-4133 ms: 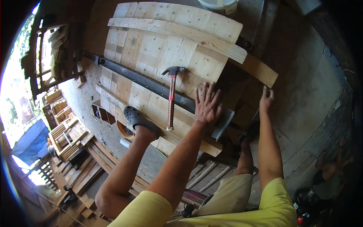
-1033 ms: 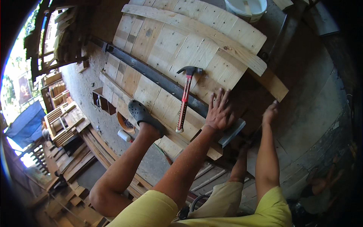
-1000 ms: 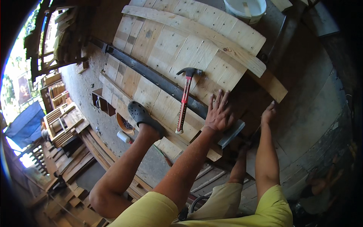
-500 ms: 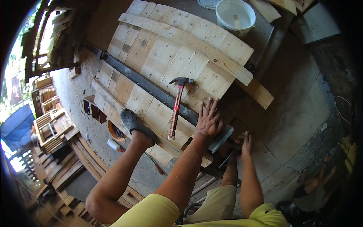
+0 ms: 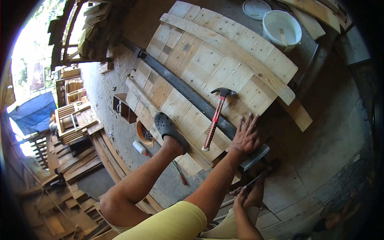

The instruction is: The person assembles a wooden structure by placing planks and hammering nails into them. They use a hammer to secure the planks together, working methodically across the surface.

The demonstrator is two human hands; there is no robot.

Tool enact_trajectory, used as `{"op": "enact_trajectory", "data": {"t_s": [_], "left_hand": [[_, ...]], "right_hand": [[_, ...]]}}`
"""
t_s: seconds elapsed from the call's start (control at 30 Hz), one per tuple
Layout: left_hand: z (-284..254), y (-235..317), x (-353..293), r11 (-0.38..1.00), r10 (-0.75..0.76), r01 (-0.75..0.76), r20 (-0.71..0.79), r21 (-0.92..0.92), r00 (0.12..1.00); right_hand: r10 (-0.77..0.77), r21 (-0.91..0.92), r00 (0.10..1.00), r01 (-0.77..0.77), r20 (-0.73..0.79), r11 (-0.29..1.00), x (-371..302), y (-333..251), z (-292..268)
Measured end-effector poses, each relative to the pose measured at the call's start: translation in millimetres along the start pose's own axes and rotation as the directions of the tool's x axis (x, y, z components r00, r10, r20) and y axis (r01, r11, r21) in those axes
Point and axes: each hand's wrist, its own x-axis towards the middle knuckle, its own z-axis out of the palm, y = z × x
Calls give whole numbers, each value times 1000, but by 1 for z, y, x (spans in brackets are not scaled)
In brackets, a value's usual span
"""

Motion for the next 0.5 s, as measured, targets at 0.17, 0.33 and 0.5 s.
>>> {"op": "enact_trajectory", "data": {"t_s": [0.17, 0.33, 0.5], "left_hand": [[0, -3, -4, 999, 11, -12, -10, -32, 1000], [-6, -5, -5, 999, -13, 15, 55, -33, 998], [-1, -1, -4, 999, -3, 5, 46, -41, 999]], "right_hand": [[154, 129, 988, -152, -6, 980, -20, -21, -6], [285, -100, 958, -280, 42, 955, -99, -114, 7], [156, -234, 965, -106, 210, 967, -161, -258, 16]]}}
